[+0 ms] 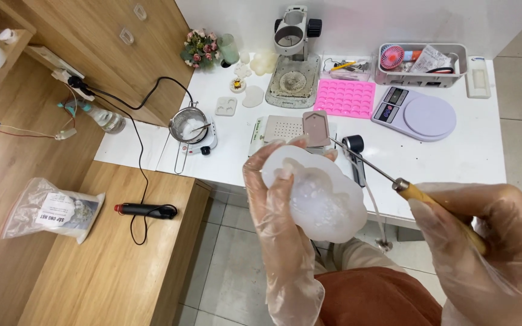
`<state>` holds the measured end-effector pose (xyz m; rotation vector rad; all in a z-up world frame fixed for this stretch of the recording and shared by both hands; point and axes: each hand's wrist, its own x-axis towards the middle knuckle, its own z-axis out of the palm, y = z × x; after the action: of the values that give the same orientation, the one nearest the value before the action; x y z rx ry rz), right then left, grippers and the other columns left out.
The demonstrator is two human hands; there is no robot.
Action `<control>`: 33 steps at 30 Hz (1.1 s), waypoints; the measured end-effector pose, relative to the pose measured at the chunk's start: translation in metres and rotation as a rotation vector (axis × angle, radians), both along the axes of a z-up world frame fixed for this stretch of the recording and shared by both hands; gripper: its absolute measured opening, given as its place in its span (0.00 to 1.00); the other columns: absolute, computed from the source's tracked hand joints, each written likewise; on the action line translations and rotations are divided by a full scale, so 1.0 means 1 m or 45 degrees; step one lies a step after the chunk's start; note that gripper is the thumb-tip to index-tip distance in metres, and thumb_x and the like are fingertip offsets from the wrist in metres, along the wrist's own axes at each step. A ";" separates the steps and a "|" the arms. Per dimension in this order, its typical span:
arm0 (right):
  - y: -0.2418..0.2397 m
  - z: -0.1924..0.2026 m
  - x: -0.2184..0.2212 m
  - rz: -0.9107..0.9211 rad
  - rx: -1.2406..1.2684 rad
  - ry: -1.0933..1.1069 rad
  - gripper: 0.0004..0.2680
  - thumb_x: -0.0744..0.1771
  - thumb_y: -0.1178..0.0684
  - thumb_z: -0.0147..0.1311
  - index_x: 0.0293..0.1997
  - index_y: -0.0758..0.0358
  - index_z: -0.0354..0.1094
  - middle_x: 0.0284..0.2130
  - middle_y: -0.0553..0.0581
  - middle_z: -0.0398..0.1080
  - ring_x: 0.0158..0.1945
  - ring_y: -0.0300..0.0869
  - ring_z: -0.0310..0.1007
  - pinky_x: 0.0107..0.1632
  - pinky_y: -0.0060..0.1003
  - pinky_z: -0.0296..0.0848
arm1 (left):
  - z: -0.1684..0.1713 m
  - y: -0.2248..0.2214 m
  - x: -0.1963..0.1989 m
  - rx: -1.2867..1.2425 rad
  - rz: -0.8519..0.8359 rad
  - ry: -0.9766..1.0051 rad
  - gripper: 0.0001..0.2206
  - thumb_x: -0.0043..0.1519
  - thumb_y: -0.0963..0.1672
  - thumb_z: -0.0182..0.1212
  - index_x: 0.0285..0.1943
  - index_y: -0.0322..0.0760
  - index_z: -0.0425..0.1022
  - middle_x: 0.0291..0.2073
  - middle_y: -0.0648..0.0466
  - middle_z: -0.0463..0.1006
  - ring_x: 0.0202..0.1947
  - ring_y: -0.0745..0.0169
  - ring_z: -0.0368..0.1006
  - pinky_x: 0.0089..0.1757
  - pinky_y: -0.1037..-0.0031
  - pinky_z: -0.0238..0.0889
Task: Cleaning and preparing a silicone candle mold using a small tool to remove wax residue.
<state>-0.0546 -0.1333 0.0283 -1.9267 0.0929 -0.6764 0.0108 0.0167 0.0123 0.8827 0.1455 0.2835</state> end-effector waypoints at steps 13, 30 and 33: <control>-0.010 -0.031 0.022 0.098 0.217 -0.334 0.10 0.72 0.50 0.59 0.42 0.66 0.65 0.32 0.60 0.76 0.28 0.31 0.73 0.31 0.22 0.72 | -0.155 -0.016 0.043 0.402 -0.197 0.463 0.24 0.63 0.50 0.55 0.68 0.44 0.61 0.63 0.50 0.67 0.61 0.57 0.65 0.58 0.65 0.61; -0.025 -0.043 0.049 0.169 1.033 0.166 0.14 0.71 0.44 0.51 0.33 0.66 0.65 0.22 0.57 0.69 0.24 0.34 0.58 0.26 0.26 0.57 | -0.411 -0.079 0.135 0.359 -0.115 0.895 0.27 0.66 0.52 0.53 0.69 0.32 0.57 0.59 0.41 0.70 0.56 0.50 0.71 0.54 0.64 0.68; -0.024 -0.040 0.050 0.134 1.015 0.106 0.13 0.70 0.46 0.51 0.33 0.66 0.67 0.24 0.57 0.70 0.24 0.33 0.59 0.26 0.26 0.58 | -0.427 -0.092 0.139 0.629 -0.050 0.728 0.25 0.68 0.52 0.54 0.67 0.30 0.60 0.61 0.42 0.68 0.60 0.51 0.67 0.60 0.65 0.60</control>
<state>-0.0047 -0.1575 -0.0119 -1.1786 0.2681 -0.3969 0.1496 -0.0750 -0.4146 1.4419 0.6059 0.0181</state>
